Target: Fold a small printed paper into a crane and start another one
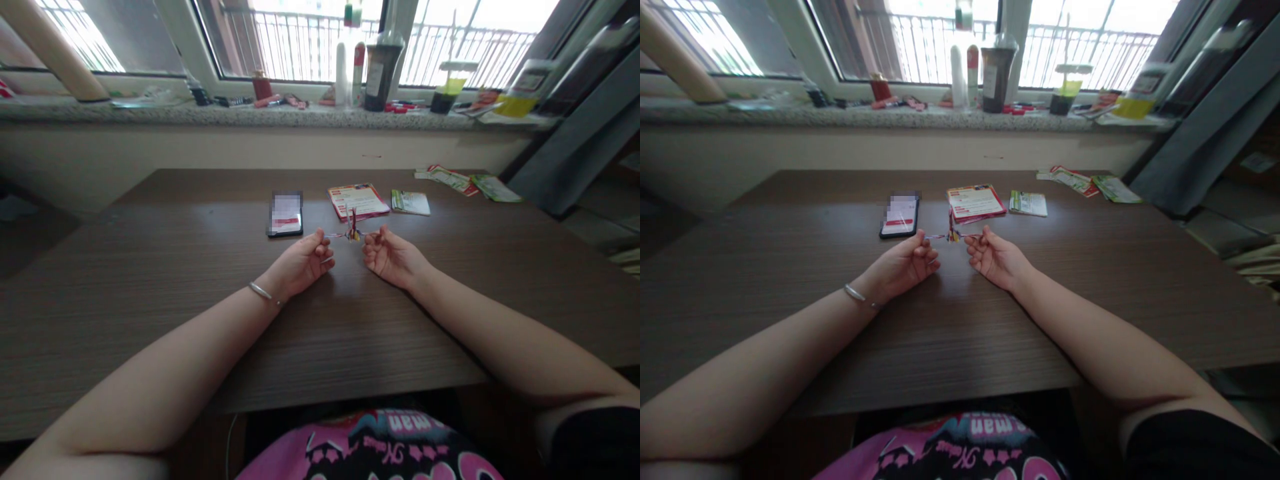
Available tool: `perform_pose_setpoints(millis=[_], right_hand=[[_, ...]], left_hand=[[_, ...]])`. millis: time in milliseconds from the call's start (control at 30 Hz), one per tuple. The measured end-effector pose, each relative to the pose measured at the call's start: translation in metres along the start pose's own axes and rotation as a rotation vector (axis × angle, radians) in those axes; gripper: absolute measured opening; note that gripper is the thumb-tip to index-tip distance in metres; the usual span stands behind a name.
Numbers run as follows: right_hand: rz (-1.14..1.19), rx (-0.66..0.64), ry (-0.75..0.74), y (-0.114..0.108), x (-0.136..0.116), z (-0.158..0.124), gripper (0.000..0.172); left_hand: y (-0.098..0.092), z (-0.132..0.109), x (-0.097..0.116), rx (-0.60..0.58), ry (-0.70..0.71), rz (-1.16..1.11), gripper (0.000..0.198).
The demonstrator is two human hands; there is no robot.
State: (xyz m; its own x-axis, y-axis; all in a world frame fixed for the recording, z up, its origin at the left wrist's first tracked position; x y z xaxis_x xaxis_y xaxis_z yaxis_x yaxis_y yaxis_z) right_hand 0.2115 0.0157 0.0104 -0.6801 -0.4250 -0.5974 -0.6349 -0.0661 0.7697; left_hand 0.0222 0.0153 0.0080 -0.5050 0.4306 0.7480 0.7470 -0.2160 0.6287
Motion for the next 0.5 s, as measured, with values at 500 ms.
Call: perform_pose_setpoints(millis=[500], right_hand=[[-0.075,0.168,-0.141,-0.015,-0.007,0.008,0.034]], left_hand=[[-0.002,-0.003,-0.004,0.083,0.158,0.284,0.022]])
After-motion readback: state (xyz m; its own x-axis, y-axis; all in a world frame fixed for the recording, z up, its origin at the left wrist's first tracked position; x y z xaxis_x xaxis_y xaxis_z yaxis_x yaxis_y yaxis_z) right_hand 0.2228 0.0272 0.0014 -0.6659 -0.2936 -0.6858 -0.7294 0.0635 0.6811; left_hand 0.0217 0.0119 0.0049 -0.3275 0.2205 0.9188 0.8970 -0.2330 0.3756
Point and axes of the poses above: each hand's wrist, its own z-axis towards the middle knuckle, its own y-axis out of the palm, x = y × z, the point moved 2 cm from there along z, towards the middle knuckle, and after that the axes turned 7 degrees about z, right-handed, at the moved point
